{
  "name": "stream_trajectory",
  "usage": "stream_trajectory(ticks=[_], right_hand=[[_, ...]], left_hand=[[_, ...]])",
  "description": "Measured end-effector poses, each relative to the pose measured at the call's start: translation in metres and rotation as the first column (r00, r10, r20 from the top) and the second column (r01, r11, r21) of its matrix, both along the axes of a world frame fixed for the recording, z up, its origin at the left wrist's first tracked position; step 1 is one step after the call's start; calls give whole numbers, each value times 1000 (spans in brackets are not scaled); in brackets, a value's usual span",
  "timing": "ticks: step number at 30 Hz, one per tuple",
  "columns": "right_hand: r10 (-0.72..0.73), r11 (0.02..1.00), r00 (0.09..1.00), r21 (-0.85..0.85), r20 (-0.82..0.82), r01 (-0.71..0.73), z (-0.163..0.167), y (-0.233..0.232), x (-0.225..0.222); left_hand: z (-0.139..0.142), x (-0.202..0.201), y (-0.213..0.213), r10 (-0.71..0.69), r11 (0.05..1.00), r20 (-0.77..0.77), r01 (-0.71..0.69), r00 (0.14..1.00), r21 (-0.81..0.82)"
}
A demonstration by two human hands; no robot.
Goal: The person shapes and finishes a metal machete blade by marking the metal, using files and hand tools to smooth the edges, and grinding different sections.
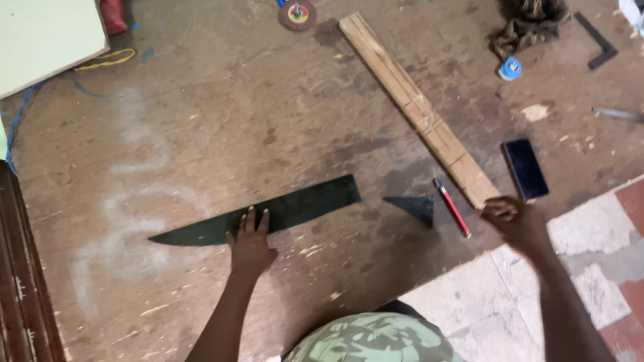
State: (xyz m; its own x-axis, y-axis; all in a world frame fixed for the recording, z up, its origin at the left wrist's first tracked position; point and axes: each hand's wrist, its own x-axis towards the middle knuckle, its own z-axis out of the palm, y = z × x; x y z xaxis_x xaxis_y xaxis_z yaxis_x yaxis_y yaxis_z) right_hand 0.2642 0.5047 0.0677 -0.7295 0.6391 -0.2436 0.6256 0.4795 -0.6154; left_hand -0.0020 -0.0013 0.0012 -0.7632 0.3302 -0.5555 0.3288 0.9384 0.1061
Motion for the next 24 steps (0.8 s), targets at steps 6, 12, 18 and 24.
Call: stream_trajectory(ticks=[6,12,18,24], right_hand=[[0,993,958,-113,287,34,-98,39,-30],[190,971,958,102,214,-216,-101,6,-55],[106,992,982,50,156,-115,-102,-4,-60],[-131,737,950,-669,-282,-97,-21,-55,-69]], left_hand=[[-2,-2,8,17,999,1,-17,1000,-44],[-2,0,13,119,989,40,-114,992,-98],[11,0,30,123,985,27,-119,992,-127],[17,6,36,5,994,-87,5,996,107]])
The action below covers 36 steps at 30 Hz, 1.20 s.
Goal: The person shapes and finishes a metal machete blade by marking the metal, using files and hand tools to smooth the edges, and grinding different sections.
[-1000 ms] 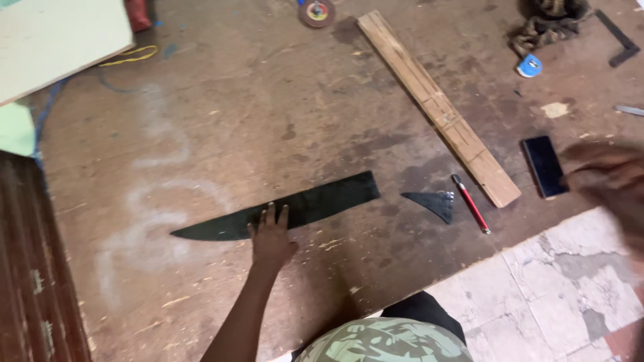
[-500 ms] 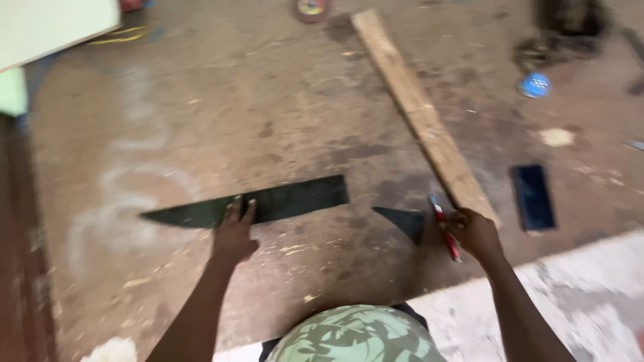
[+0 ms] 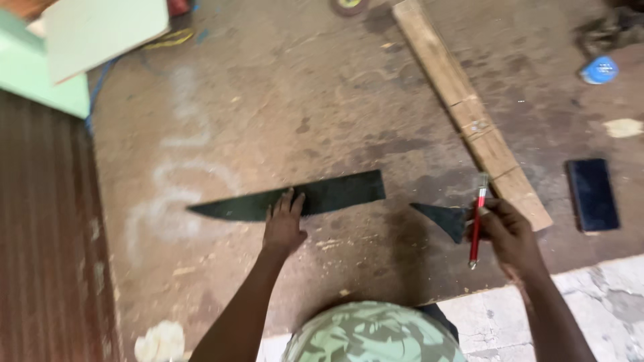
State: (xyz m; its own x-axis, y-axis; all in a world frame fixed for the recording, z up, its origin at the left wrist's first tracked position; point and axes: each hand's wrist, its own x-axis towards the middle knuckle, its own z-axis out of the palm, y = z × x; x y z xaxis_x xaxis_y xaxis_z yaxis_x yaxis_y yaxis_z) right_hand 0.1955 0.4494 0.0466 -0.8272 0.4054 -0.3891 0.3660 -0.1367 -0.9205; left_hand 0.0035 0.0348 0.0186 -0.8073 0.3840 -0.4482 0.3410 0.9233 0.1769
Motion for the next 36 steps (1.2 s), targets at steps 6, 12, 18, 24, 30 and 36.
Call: stream_trajectory(ticks=[6,12,18,24,30,36], right_hand=[[-116,993,993,-14,-24,116,66,-90,11],[-516,651,838,-717,-178,249,100,-121,41],[-210,947,933,-298,-292,120,106,-116,33],[-359,874,745,-483,-562,57,109,-122,15],[-418,793,864,-577,-281,195,121,-120,7],[-346,880,888,-434,-302,195,112,-117,-4]], left_hand=[[-4,12,6,-165,964,5,161,986,210],[6,23,5,-181,958,52,164,982,237],[-5,0,15,-188,918,-101,211,977,335],[-24,-27,40,-182,875,-180,243,967,420],[-41,-54,58,-189,872,-186,252,964,419],[-63,-67,68,-187,842,-268,295,945,452]])
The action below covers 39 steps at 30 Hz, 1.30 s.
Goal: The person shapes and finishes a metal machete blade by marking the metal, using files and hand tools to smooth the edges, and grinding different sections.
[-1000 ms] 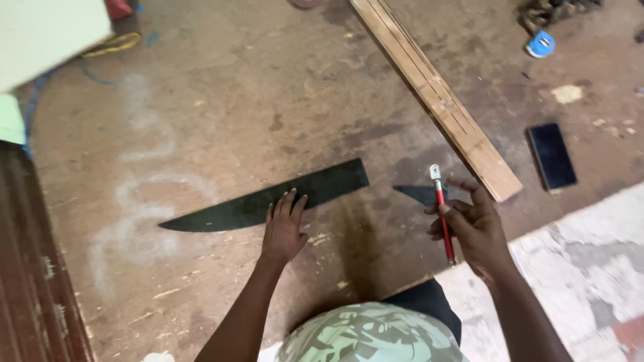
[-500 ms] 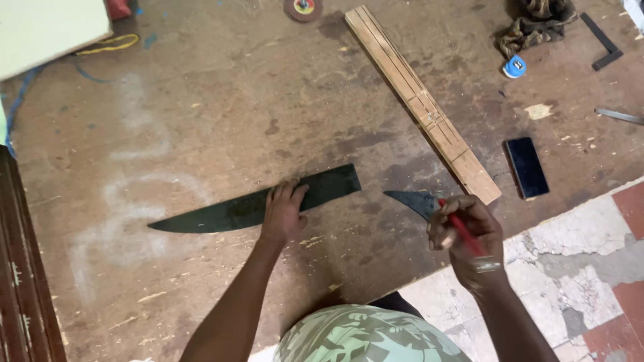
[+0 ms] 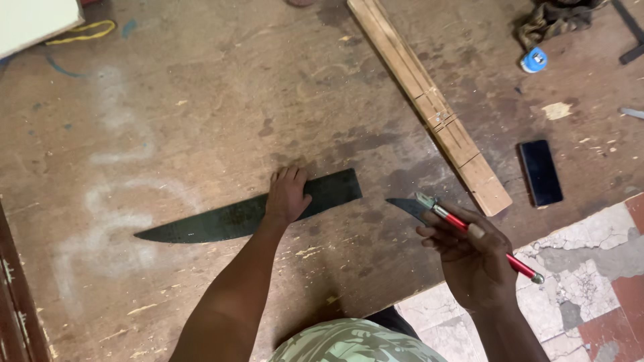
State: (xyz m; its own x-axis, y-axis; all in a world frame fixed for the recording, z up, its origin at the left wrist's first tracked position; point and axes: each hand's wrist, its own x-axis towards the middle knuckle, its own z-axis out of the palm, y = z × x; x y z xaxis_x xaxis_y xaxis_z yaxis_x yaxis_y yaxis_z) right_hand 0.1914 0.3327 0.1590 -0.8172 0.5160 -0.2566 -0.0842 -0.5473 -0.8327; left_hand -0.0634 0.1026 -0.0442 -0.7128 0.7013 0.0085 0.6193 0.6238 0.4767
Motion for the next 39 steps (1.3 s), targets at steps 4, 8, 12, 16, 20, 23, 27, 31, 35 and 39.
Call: stream_trajectory(ticks=[4,8,12,16,20,23,27,31,35,39], right_hand=[[66,997,998,30,18,-67,-13,-4,-11],[62,987,986,135,157,-84,-29,-9,-35],[145,806,947,520,287,-281,-54,-15,-70],[150,666,856,589,495,-457,-89,-26,-104],[235,572,832,621,502,-536,-118,-31,-125],[282,528,814,627,507,-573,-128,-32,-135],[271,336,792,717,547,-610,-128,-35,-142],[228,325,825,758,518,-565,-126,-41,-146],[176,397,799,702,575,-592,-126,-45,-147],[171,361,800,720,575,-594,-128,-45,-149]], left_hand=[[-5,0,3,34,999,27,-34,999,14],[-7,1,3,43,999,13,-43,999,-30],[-10,1,2,32,999,-14,-32,999,31],[-13,1,3,39,998,-9,-38,999,40],[-15,2,2,29,998,-16,-28,999,57],[-17,3,2,40,998,-14,-39,999,39],[-19,2,3,23,1000,-10,-23,1000,-20],[-21,2,4,8,997,4,-8,1000,-71],[-20,2,4,7,993,45,-1,999,-117],[-17,2,3,13,998,12,-12,1000,-65]])
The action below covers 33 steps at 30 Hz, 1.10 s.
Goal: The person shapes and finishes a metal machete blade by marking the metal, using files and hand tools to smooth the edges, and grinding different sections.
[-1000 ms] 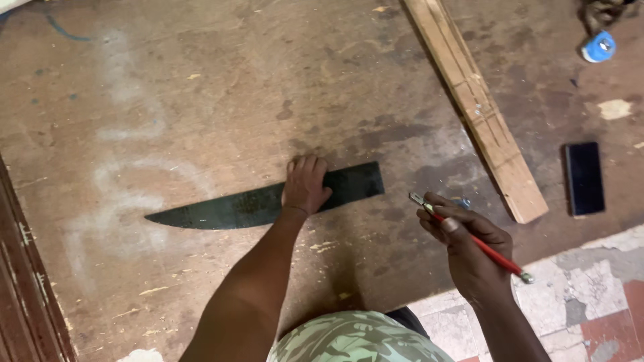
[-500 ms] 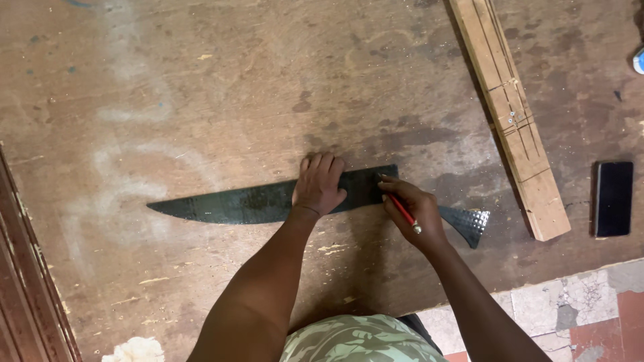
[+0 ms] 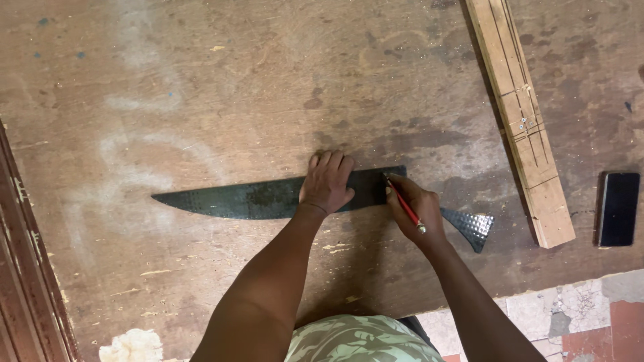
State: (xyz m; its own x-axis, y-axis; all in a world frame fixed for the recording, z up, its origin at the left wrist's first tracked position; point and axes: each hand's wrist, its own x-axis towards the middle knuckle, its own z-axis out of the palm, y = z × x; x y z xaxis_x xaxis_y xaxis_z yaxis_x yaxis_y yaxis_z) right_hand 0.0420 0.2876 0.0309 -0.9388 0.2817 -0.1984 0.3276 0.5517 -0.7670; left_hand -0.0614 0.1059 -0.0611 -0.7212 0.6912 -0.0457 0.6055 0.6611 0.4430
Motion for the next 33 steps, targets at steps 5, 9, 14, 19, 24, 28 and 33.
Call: stream_trajectory(ticks=[5,9,14,19,24,28,33], right_hand=[[18,1000,999,25,30,-19,1,-2,-5],[-4,1000,997,25,76,2,2,-3,-9],[126,989,991,77,-35,-123,-1,2,-14],[186,977,982,110,-27,-182,-5,5,-17],[192,972,981,135,5,-191,-12,6,-20],[166,980,986,113,5,-166,-21,9,-18],[173,967,968,156,181,-202,-25,5,13]], left_hand=[[3,0,0,7,1000,-9,-7,1000,26],[2,0,-1,4,999,-14,-3,1000,44],[0,0,-1,6,997,-24,-4,1000,78],[0,-1,0,7,999,-4,-7,1000,53],[0,-2,1,2,1000,19,-2,1000,9],[1,-2,0,4,999,3,-4,1000,32],[4,-1,-1,18,998,-22,-17,1000,64]])
